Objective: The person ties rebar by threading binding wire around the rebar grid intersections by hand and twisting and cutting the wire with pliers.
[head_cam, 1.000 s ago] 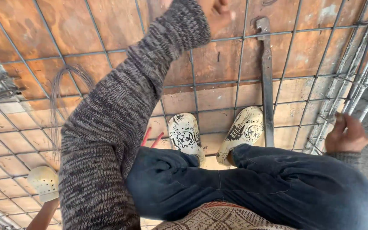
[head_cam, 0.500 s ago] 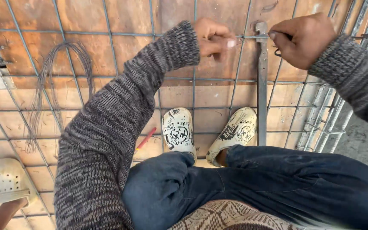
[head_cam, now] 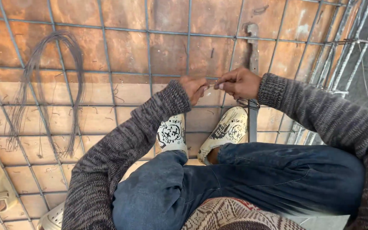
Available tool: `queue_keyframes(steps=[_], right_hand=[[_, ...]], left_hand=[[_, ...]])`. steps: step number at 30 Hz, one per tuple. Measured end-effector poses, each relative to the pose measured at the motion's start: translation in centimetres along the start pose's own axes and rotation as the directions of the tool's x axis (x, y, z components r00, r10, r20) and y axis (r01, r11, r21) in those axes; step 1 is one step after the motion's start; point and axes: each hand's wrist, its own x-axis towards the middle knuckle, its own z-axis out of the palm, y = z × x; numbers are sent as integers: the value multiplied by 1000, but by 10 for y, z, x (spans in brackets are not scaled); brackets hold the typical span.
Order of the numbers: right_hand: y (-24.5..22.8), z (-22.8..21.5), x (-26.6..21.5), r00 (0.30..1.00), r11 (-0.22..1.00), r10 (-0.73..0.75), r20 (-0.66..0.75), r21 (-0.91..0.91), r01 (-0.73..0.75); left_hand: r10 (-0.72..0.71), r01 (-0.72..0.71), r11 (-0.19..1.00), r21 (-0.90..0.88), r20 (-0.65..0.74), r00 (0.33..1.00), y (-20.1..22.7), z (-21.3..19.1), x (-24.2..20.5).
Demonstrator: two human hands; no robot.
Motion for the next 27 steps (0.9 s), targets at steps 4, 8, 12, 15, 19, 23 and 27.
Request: queue_keyframes(steps=[4, 8, 12, 15, 19, 23, 27], right_hand=[[56, 22, 4, 997, 998, -44, 64, -32, 46], [73, 34, 1, 987, 998, -60, 152, -7, 62], [24, 6, -12, 994, 987, -69, 83, -140, 81], [-7, -14, -10, 971, 978, -205, -119, -59, 200], [-54, -35, 10, 928, 957, -223, -297, -247, 151], [-46, -41, 51, 918, 966, -235, -320, -185, 182], [2, -13, 94, 885, 941, -135, -446, 222, 256]], left_hand=[[-26, 20, 999, 42, 141, 990, -9, 46, -27], [143, -146, 987, 61, 46, 989, -19, 76, -49], [160, -158, 982, 105, -11, 987, -41, 52, -23], [136, -121, 983, 136, -114, 984, -48, 10, 12], [113, -58, 956, 288, -179, 977, -58, -40, 46], [-200, 200, 980, 13, 32, 979, -77, -64, 58], [-380, 376, 913, 155, -6, 925, -118, -72, 62]])
